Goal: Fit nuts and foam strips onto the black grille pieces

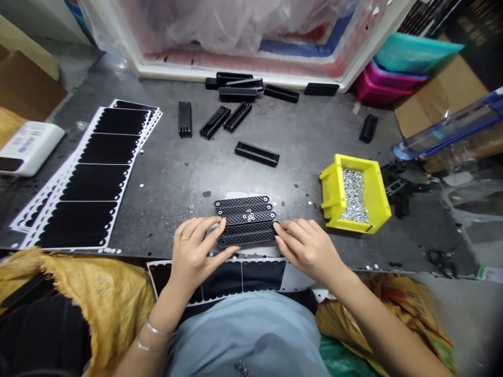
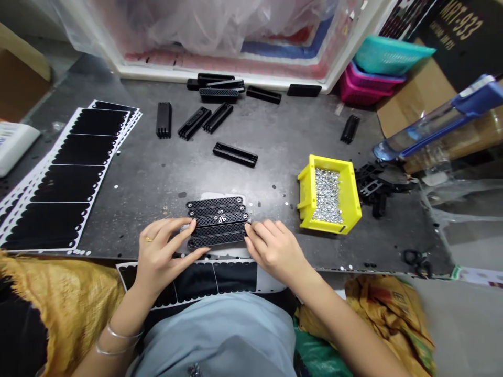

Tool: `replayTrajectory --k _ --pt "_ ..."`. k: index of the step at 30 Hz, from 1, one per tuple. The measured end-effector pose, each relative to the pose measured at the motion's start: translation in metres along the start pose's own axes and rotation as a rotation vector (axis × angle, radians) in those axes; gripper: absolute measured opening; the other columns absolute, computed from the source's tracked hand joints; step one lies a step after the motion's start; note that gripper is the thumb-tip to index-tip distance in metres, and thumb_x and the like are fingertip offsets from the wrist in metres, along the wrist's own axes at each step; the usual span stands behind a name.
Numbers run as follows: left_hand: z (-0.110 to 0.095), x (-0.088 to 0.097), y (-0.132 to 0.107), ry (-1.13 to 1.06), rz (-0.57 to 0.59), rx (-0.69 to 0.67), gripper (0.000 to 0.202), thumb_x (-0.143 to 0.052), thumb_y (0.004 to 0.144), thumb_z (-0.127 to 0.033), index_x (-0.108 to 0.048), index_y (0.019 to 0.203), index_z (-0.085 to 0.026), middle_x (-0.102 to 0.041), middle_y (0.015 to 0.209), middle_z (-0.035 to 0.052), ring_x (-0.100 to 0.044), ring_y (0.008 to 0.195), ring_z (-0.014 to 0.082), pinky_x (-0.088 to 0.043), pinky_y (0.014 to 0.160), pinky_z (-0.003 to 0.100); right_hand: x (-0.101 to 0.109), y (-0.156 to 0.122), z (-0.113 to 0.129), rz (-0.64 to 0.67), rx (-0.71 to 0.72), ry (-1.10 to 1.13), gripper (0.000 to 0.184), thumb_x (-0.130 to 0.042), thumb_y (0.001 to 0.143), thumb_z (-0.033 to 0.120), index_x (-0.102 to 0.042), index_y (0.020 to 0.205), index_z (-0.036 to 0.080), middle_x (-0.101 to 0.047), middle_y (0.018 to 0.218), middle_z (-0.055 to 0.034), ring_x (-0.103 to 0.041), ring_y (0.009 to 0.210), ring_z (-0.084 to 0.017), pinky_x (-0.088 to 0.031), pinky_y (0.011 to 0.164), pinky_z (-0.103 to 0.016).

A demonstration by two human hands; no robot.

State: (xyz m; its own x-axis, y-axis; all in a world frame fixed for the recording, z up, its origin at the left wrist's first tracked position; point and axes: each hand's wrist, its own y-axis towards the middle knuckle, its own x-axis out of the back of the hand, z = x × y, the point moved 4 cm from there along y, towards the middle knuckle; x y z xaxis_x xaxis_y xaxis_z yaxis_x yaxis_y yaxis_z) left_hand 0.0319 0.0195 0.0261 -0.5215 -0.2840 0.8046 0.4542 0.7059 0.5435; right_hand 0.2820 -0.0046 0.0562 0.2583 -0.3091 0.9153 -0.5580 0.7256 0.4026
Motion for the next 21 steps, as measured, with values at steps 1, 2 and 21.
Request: replayTrajectory --k 1,2,21 --pt "0.000 0.000 0.000 0.011 -0.004 -0.007 0.048 -0.083 0.085 -0.043 -0.066 0.123 -0.020 -0.076 0.115 0.0120 -0.069 0.108 0.0292 -0.045 0.104 0.048 0.001 0.000 0.002 0.017 -0.006 -0.019 0.019 -0.058 0.102 0.017 -0.071 0.113 0.008 -0.074 0.092 -0.0098 -0.059 0.083 -0.021 -0.041 0.069 -0.035" --pt "0.000 0.000 0.001 0.017 -0.007 -0.015 0.046 -0.083 0.085 -0.042 -0.066 0.122 -0.021 -0.076 0.114 0.0110 -0.069 0.107 0.0281 -0.045 0.104 0.047 0.001 0.001 0.004 0.034 -0.022 -0.043 0.020 -0.058 0.102 0.016 -0.071 0.113 0.007 -0.074 0.091 -0.0100 -0.059 0.083 -0.022 -0.040 0.069 -0.036" --pt "-0.010 -0.011 0.039 -0.107 0.110 -0.066 0.020 -0.063 0.101 -0.025 -0.069 0.120 -0.023 -0.078 0.113 0.0030 -0.070 0.107 0.0218 -0.036 0.111 0.046 -0.001 0.018 -0.006 0.182 0.142 0.018 0.026 -0.053 0.102 0.017 -0.074 0.087 0.013 -0.065 0.081 -0.0070 -0.055 0.077 -0.021 -0.038 0.067 -0.038"
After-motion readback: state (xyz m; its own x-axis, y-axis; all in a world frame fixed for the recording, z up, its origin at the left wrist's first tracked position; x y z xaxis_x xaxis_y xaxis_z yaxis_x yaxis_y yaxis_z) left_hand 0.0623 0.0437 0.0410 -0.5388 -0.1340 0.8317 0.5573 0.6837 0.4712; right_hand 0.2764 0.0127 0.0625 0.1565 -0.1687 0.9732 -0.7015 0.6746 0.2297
